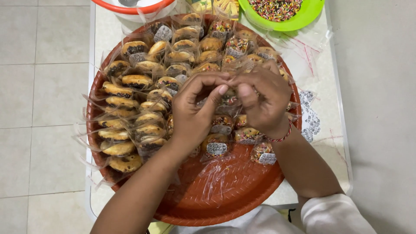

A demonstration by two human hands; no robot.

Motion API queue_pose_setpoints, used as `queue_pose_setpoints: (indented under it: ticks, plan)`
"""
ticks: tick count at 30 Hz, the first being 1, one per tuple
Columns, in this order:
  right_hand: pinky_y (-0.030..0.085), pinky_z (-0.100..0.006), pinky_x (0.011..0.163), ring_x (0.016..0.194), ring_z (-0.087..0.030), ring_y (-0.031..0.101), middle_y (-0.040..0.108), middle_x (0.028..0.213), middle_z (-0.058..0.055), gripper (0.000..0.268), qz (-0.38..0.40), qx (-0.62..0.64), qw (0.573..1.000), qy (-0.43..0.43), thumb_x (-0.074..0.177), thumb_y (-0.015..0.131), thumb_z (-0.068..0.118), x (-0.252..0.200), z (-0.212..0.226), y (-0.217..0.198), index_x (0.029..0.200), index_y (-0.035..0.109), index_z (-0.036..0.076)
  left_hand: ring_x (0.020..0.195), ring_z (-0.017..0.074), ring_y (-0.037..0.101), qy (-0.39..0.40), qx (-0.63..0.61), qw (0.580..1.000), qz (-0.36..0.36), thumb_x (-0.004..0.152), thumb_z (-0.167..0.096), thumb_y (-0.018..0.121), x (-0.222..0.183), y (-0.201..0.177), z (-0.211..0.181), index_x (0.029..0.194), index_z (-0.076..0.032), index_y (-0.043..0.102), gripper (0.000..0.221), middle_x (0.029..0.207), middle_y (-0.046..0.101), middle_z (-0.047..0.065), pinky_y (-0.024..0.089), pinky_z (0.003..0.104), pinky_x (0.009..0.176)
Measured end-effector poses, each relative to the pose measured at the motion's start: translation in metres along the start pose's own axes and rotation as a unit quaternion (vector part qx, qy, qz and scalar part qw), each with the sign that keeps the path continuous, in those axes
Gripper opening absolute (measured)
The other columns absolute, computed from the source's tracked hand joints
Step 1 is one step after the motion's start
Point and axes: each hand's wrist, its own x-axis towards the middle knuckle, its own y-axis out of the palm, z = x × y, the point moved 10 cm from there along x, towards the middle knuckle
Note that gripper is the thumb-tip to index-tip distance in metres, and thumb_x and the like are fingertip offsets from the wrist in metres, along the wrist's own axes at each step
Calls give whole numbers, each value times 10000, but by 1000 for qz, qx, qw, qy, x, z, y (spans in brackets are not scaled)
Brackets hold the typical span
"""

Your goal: Applying adhesive labels to small plastic bags containing donuts on a large serving tray.

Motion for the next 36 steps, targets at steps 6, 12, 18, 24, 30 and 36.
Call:
queue_pose_setpoints:
  ticks: [6, 12, 18, 24, 30, 36]
  plan:
    - [518, -282, 614, 501, -159, 574, 671, 718, -169, 329, 9, 164, 971, 176, 1077, 459, 159, -3, -24, 7, 1018, 695, -63, 1063, 316, 727, 30, 30, 999, 3, 965, -61, 731, -3, 1, 1, 1004, -55, 723, 40, 1042, 734, 115, 580, 453, 927]
    - [549, -267, 553, 594, -166, 640, 686, 768, -209, 116, 71, 184, 959, 203, 979, 658, -15, 14, -16, 19, 1024, 679, -120, 1105, 336, 677, 63, 78, 995, -25, 955, -25, 743, -5, -3, -4, 981, -49, 709, 48, 1124, 642, 124, 567, 478, 958]
    - [540, -328, 694, 750, -247, 643, 652, 860, -232, 354, 72, 212, 955, 195, 1074, 458, 201, -6, -46, 15, 1005, 661, -80, 1087, 340, 687, 77, 79, 994, -26, 971, -21, 736, -6, -3, -13, 1004, -62, 707, 60, 1106, 614, 107, 580, 478, 955]
    - [488, -217, 552, 562, -105, 544, 614, 749, -56, 181, 45, 182, 939, 288, 1076, 622, 153, 1, -35, 11, 1067, 698, -11, 1145, 301, 619, 105, 126, 986, -4, 980, -30, 726, -9, 1, -19, 1076, -37, 684, 105, 1174, 580, 132, 583, 431, 1032]
    - [625, -198, 693, 849, -141, 736, 697, 1023, -81, 137, 120, 194, 928, 294, 1002, 719, 159, 0, -29, 24, 1062, 652, 56, 1140, 308, 612, 105, 137, 985, -25, 958, -30, 742, -9, -4, -14, 1069, -19, 667, 135, 1181, 578, 142, 592, 437, 1033]
    - [593, -253, 904, 1018, -173, 669, 664, 1127, -98, 208, 155, 153, 944, 247, 1002, 717, 170, 8, -18, 25, 1148, 656, 35, 1129, 295, 630, 104, 119, 986, -50, 972, -8, 713, -9, -10, -13, 1063, -16, 661, 106, 1161, 593, 138, 606, 425, 1041]
